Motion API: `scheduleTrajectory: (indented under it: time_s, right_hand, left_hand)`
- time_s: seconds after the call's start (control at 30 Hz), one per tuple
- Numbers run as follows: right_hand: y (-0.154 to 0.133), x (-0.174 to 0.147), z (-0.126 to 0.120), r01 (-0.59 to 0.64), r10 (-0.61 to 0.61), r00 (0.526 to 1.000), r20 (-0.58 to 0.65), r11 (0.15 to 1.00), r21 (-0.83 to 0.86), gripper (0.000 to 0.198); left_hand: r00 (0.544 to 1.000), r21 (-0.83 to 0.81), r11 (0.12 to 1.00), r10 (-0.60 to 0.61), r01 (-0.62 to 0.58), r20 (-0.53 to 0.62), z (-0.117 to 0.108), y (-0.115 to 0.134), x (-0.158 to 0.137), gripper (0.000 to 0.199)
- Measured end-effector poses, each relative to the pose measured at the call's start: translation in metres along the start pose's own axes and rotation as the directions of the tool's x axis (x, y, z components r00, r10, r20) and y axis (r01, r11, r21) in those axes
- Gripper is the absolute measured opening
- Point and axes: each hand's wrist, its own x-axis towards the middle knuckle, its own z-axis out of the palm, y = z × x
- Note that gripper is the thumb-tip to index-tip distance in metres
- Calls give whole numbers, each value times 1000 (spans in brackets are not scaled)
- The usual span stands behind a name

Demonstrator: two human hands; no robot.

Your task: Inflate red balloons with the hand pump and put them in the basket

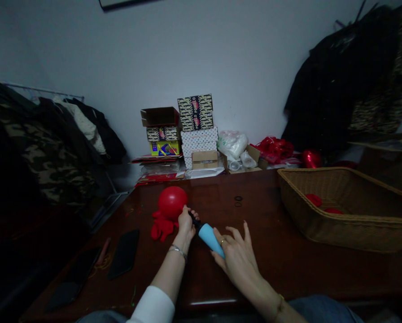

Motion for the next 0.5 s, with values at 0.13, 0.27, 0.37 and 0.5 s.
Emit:
scheduleTrajectory:
  time_s: [0.13,0.27,0.37,0.5]
  right_hand:
    - [-1,-1,-7,18,-18,1000,11,1000,10,52]
    - [-1,-3,-17,25,-25,999,24,1000,17,51]
    - [-1,-5,-23,30,-30,999,34,999,21,50]
    - [-2,-6,-24,8,-8,999,51,1000,8,49]
  left_hand:
    - [999,-9,999,31,-32,-17,-6,17,14,25]
    - [999,-26,999,41,-41,-2,-8,38,27,25]
    - [999,-40,999,29,-29,-14,-9,51,31,25]
    - [1000,-23,1000,0,0,22,-9,48,29,25]
